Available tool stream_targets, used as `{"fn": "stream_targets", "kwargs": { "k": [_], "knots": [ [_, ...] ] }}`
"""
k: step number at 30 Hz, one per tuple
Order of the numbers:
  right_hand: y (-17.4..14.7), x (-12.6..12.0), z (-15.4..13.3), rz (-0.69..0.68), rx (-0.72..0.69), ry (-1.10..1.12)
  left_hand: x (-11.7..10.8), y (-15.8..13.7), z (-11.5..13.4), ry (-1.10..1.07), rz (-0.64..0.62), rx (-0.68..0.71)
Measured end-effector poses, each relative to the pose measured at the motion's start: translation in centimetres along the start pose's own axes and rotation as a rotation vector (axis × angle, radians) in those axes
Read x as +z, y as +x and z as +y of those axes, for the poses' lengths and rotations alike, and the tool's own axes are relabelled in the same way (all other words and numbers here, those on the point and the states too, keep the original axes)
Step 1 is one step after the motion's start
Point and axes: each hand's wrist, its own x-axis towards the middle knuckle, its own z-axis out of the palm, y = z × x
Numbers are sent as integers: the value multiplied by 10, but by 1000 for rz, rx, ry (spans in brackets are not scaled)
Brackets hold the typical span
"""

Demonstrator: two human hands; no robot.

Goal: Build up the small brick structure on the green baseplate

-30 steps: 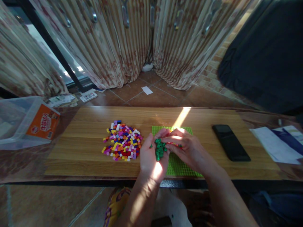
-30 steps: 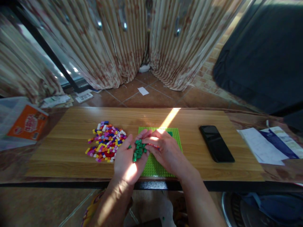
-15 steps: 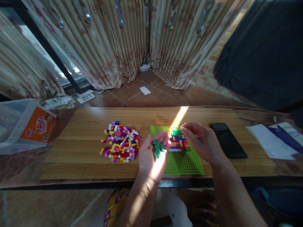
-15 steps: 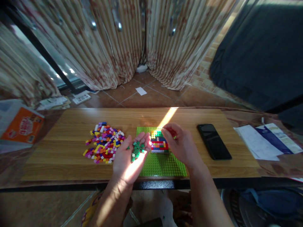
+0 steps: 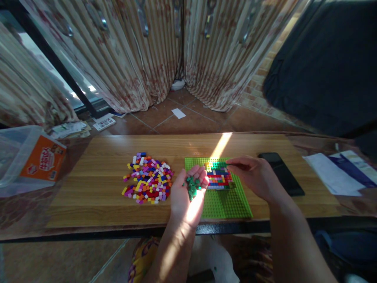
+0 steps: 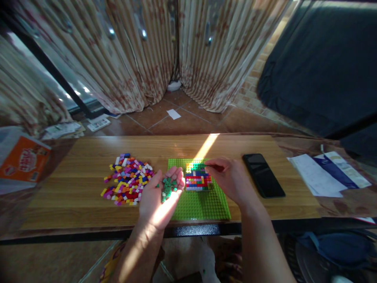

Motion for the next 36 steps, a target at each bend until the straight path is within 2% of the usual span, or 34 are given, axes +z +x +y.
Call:
{"fn": "stream_targets", "kwargs": {
  "k": [6,15,24,30,36],
  "knots": [
    [-1,2,-4,-55,-122,-193,-1,1,-1,-11,1,-4],
    [1,16,-9,17,-120,-377,0,0,0,-23,5,-7],
    [3,22,-6,43,-91,-312,0,0,0,-16,-10,5],
    [2,14,-6,38,-21,-259,0,0,0,-21,-3,-3],
    [2,9,-4,94,42,-155,0,0,0,-20,1,-6]
  ]
}}
